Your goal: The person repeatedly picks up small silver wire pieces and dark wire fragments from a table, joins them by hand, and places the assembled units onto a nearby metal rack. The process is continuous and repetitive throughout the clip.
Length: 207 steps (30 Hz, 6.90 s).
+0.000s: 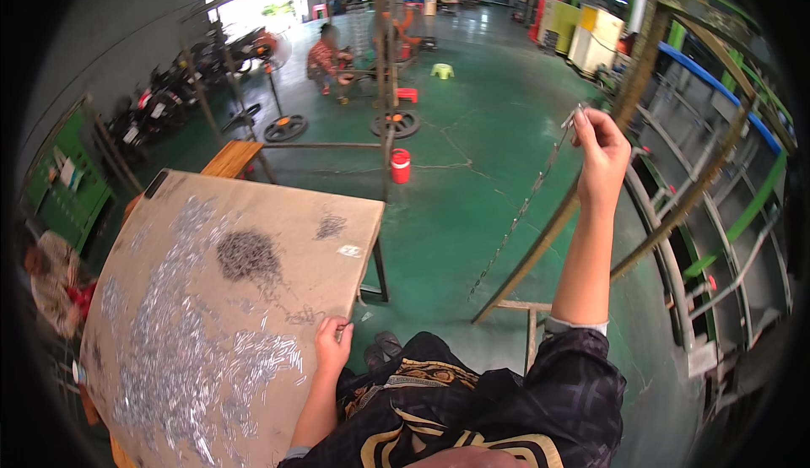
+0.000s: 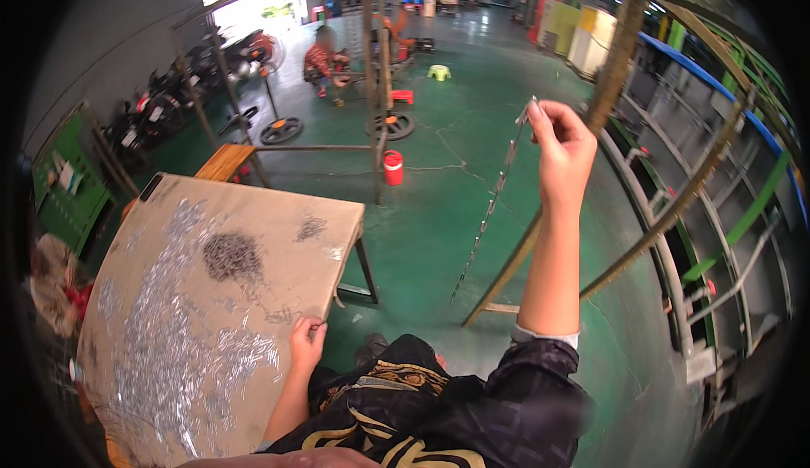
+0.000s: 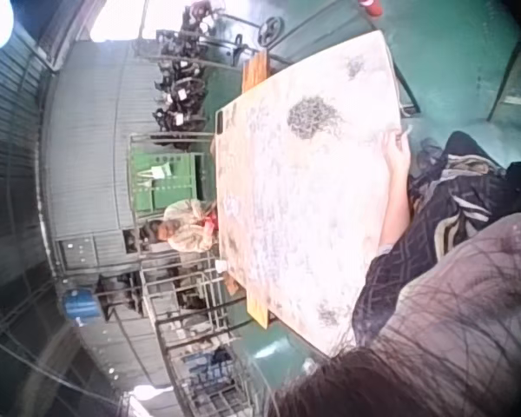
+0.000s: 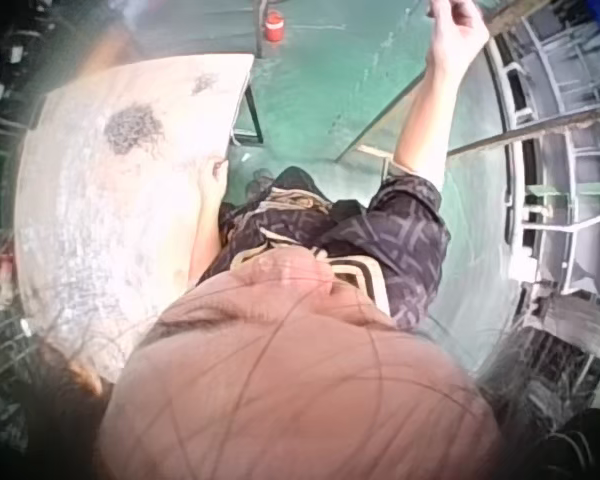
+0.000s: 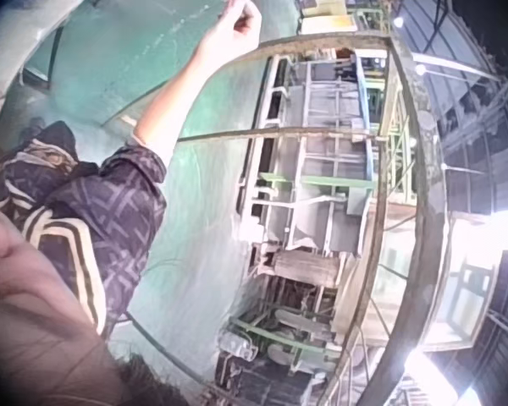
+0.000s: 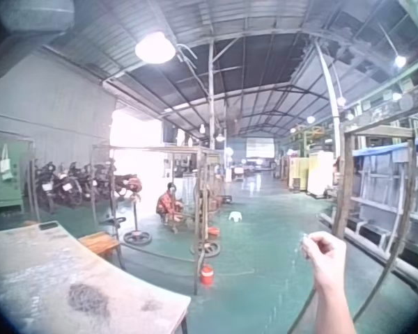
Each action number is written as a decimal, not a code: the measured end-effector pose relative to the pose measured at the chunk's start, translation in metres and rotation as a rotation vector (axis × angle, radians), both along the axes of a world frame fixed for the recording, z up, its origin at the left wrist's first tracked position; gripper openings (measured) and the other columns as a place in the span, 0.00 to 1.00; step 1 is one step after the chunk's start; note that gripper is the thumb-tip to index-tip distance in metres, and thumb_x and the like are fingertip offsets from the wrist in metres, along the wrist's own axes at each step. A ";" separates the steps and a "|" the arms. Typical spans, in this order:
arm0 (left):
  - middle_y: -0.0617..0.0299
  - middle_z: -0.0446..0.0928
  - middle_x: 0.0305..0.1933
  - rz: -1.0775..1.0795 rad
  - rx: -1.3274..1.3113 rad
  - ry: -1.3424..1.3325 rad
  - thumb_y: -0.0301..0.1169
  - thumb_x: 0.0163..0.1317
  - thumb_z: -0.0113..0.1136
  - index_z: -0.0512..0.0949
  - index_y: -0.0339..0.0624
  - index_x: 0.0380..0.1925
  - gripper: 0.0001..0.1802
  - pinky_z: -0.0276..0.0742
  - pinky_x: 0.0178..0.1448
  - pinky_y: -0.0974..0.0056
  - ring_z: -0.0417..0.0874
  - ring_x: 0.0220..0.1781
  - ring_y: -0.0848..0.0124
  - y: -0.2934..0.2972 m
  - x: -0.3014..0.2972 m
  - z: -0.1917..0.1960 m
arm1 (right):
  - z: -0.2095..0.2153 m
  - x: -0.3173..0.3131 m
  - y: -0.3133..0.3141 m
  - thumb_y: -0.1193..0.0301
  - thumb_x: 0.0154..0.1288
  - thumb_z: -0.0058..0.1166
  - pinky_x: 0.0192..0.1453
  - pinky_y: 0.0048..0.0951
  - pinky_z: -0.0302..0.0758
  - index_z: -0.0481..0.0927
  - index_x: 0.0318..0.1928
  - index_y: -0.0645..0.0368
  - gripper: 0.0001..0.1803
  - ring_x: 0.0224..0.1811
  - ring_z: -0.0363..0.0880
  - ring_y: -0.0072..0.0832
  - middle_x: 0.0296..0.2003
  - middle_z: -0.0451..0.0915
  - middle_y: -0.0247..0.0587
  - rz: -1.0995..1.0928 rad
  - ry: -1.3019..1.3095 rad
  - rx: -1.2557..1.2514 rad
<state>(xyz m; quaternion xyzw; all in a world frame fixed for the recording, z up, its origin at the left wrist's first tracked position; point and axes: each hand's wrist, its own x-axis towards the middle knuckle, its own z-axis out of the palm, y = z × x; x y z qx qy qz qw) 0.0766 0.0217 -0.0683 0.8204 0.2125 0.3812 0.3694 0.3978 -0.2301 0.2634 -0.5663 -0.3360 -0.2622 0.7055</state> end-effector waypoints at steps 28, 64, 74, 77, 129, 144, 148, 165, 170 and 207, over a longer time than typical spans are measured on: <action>0.55 0.74 0.32 -0.047 0.040 0.043 0.17 0.53 0.61 0.74 0.34 0.27 0.05 0.73 0.40 0.63 0.76 0.33 0.62 0.000 0.003 -0.003 | 0.175 0.088 -0.255 0.65 0.61 0.66 0.25 0.18 0.58 0.84 0.39 0.61 0.13 0.22 0.64 0.13 0.23 0.72 0.24 -0.456 -0.095 0.081; 0.54 0.74 0.33 -0.045 0.075 0.055 0.15 0.52 0.58 0.74 0.35 0.29 0.06 0.73 0.41 0.61 0.76 0.34 0.59 0.001 0.002 -0.006 | 0.180 0.087 -0.297 0.65 0.57 0.69 0.21 0.16 0.59 0.85 0.45 0.63 0.18 0.18 0.67 0.12 0.24 0.78 0.29 -0.663 -0.075 0.170; 0.53 0.74 0.34 -0.044 0.072 0.068 0.15 0.51 0.58 0.74 0.35 0.30 0.06 0.72 0.43 0.60 0.75 0.37 0.58 0.001 0.001 -0.006 | -0.001 0.050 -0.323 0.64 0.67 0.59 0.21 0.16 0.54 0.85 0.36 0.63 0.13 0.18 0.60 0.10 0.18 0.71 0.25 -0.937 -0.098 0.239; 0.53 0.74 0.34 -0.055 0.100 0.093 0.15 0.52 0.58 0.74 0.35 0.29 0.06 0.72 0.45 0.59 0.75 0.38 0.56 -0.002 0.003 0.001 | -0.105 0.048 -0.344 0.63 0.69 0.55 0.21 0.19 0.56 0.83 0.32 0.62 0.15 0.18 0.61 0.12 0.18 0.71 0.26 -1.153 0.022 0.246; 0.52 0.77 0.38 -0.022 0.138 0.127 0.17 0.50 0.60 0.77 0.35 0.29 0.06 0.72 0.51 0.56 0.77 0.43 0.54 -0.005 0.004 0.005 | -0.419 0.039 -0.253 0.63 0.53 0.69 0.35 0.37 0.76 0.86 0.29 0.62 0.13 0.27 0.82 0.36 0.25 0.84 0.45 -1.331 0.809 -0.316; 0.57 0.81 0.35 -0.147 0.137 0.036 0.26 0.52 0.67 0.82 0.40 0.29 0.04 0.76 0.47 0.58 0.81 0.40 0.58 -0.041 0.025 0.051 | -0.335 -0.049 0.027 0.71 0.54 0.67 0.34 0.34 0.77 0.84 0.29 0.63 0.08 0.28 0.82 0.38 0.26 0.82 0.47 0.121 0.069 -0.952; 0.55 0.80 0.36 -0.074 0.061 -0.040 0.23 0.52 0.69 0.82 0.37 0.31 0.06 0.76 0.44 0.61 0.82 0.39 0.61 -0.054 0.018 0.076 | -0.276 -0.120 0.107 0.70 0.51 0.66 0.37 0.38 0.77 0.82 0.28 0.63 0.09 0.30 0.80 0.43 0.25 0.79 0.47 0.504 -0.329 -0.991; 0.56 0.79 0.33 0.403 -0.045 -0.043 0.20 0.51 0.67 0.78 0.37 0.29 0.07 0.74 0.43 0.61 0.79 0.37 0.60 -0.059 -0.083 0.058 | -0.267 -0.252 0.171 0.76 0.51 0.59 0.38 0.42 0.76 0.77 0.28 0.63 0.05 0.32 0.80 0.45 0.26 0.77 0.48 0.866 -0.533 -1.086; 0.57 0.79 0.34 0.379 -0.052 -0.083 0.19 0.55 0.63 0.75 0.37 0.31 0.07 0.74 0.44 0.62 0.78 0.37 0.63 -0.053 -0.090 0.058 | -0.263 -0.257 0.177 0.75 0.51 0.62 0.35 0.41 0.76 0.78 0.29 0.61 0.06 0.30 0.79 0.44 0.25 0.77 0.45 0.927 -0.424 -1.039; 0.56 0.82 0.35 0.291 -0.101 -0.035 0.20 0.54 0.63 0.75 0.39 0.33 0.08 0.77 0.44 0.60 0.83 0.37 0.59 -0.027 -0.078 0.055 | -0.259 -0.209 0.217 0.79 0.62 0.60 0.34 0.22 0.80 0.83 0.39 0.70 0.06 0.30 0.83 0.23 0.29 0.84 0.41 1.247 0.677 -0.962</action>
